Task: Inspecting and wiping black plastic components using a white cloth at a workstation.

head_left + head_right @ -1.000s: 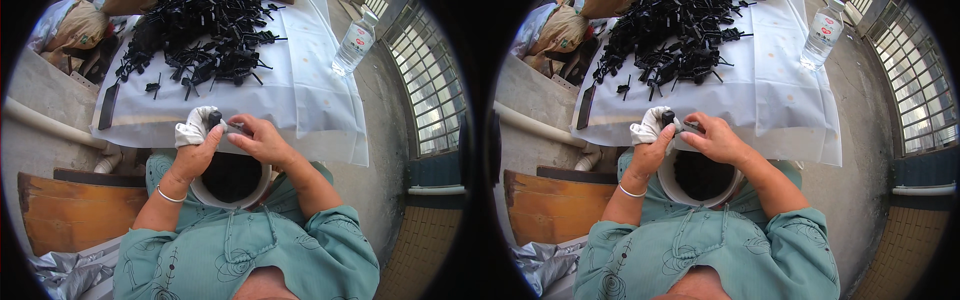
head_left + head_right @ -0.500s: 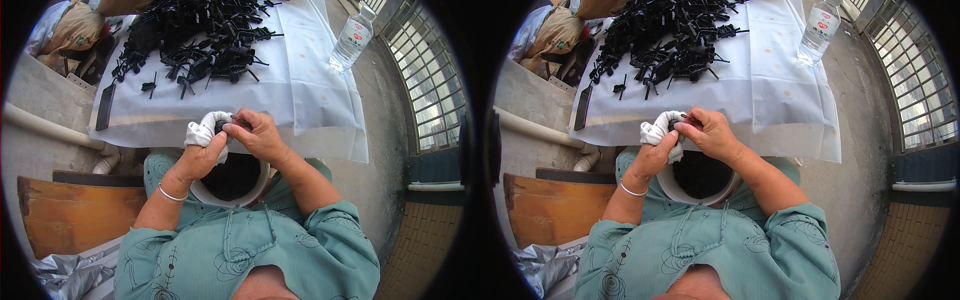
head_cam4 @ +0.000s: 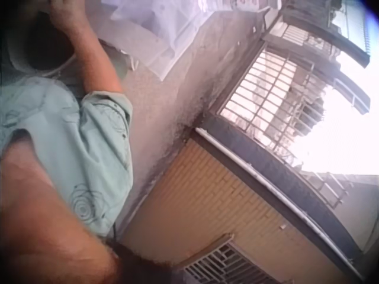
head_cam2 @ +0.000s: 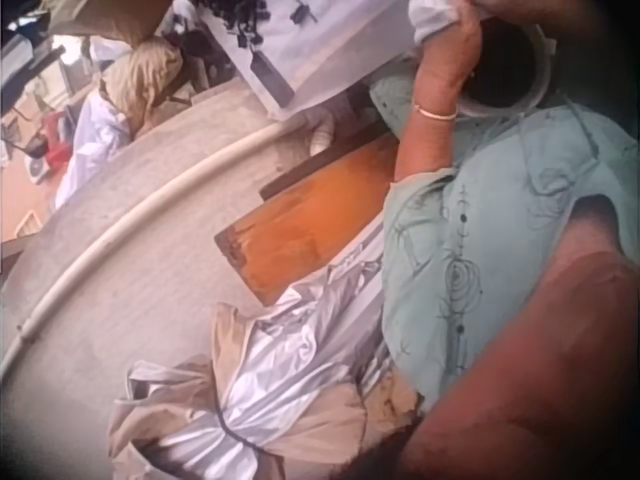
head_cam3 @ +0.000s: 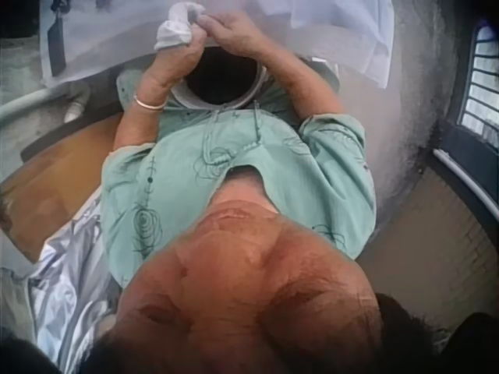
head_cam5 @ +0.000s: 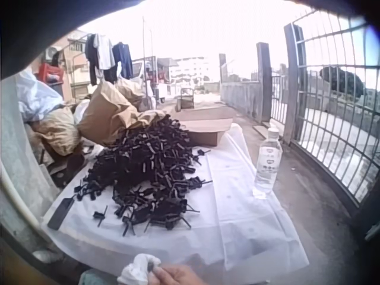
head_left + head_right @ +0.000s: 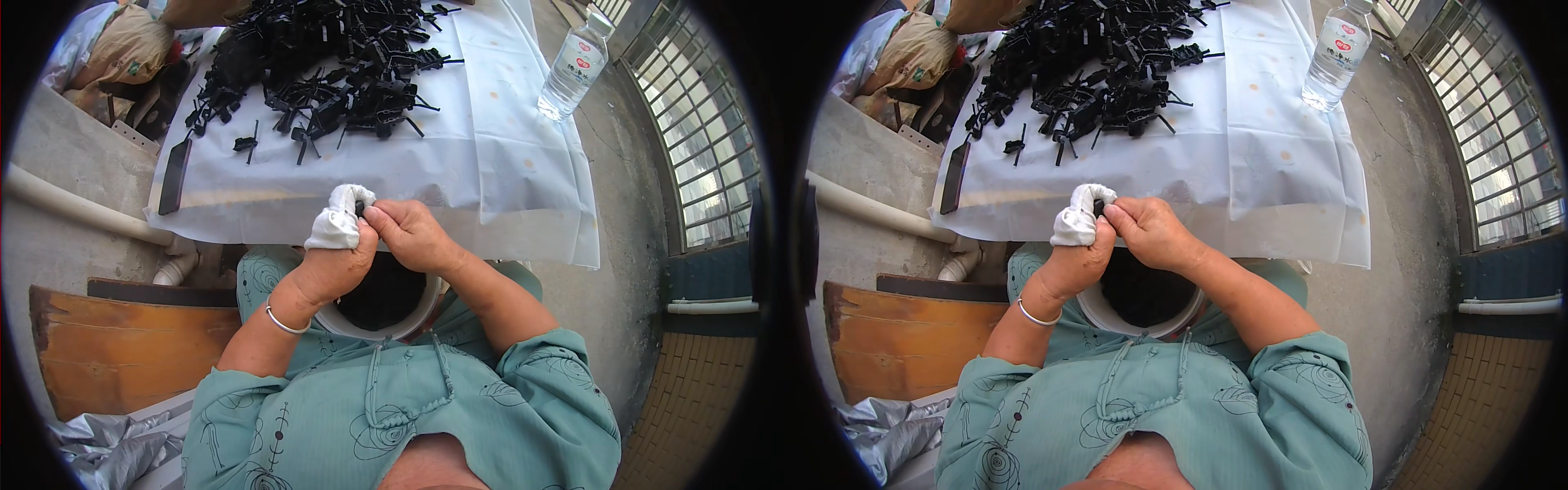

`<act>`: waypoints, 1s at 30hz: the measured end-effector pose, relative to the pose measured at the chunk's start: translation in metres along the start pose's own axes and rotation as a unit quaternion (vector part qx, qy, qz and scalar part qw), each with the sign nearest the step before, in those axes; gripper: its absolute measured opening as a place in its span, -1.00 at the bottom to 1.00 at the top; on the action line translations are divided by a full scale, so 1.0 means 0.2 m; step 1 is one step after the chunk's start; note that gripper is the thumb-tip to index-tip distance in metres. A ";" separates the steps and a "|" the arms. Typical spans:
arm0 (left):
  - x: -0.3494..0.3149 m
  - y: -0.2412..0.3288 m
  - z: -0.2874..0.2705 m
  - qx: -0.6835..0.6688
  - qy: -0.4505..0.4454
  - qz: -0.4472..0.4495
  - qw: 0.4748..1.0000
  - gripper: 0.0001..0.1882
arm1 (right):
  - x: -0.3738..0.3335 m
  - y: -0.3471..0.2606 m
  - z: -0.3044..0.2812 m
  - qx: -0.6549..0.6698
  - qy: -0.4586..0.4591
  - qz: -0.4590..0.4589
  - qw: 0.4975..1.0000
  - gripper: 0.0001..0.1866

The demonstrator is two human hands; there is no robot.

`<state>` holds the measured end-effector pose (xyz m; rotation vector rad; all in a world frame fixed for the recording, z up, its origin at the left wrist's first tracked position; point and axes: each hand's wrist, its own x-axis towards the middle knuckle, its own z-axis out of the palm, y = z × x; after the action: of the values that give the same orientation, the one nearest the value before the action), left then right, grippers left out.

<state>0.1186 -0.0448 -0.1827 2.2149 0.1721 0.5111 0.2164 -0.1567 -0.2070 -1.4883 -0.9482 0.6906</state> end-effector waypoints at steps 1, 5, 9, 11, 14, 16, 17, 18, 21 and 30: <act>-0.01 0.00 0.00 0.018 -0.001 0.011 1.000 -0.68 | 0.00 0.00 0.01 0.020 0.005 0.005 1.000 -0.69; -0.02 0.04 -0.10 0.029 -0.083 -0.025 0.996 -0.65 | -0.01 -0.04 -0.12 -0.012 -0.094 0.080 0.992 -0.66; 0.13 -0.01 -0.30 -0.001 -0.071 -0.199 0.977 -0.58 | -0.02 -0.04 -0.16 -0.054 0.005 0.039 0.998 -0.62; 0.26 -0.14 -0.33 -0.010 0.053 -0.219 0.974 -0.60 | -0.02 -0.06 -0.13 -0.075 -0.017 0.058 0.995 -0.61; 0.44 -0.48 -0.38 0.110 0.117 -0.142 0.977 -0.64 | 0.01 -0.06 -0.09 -0.057 -0.016 0.028 0.998 -0.62; 0.52 -0.44 -0.36 0.212 -0.027 -0.177 0.961 -0.70 | 0.01 -0.06 -0.09 -0.056 0.000 0.028 0.998 -0.62; 0.51 -0.41 -0.32 0.212 -0.027 -0.176 0.961 -0.70 | 0.02 -0.06 -0.09 -0.054 0.011 0.026 0.998 -0.62; 0.49 -0.33 -0.25 0.163 -0.035 -0.163 0.972 -0.73 | 0.02 -0.04 -0.10 -0.053 0.017 0.029 0.998 -0.62; 0.39 -0.27 -0.12 0.124 -0.005 -0.069 0.990 -0.75 | 0.01 -0.03 -0.11 -0.081 0.047 0.004 0.996 -0.69; 0.17 -0.06 -0.02 0.105 0.101 0.113 0.983 -0.53 | 0.03 -0.10 -0.09 -0.174 0.213 -0.063 0.960 -0.84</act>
<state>0.1485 -0.0250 -0.1801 2.3996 0.0832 0.8795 0.2314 -0.1611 -0.1835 -1.7739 -0.8437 0.0974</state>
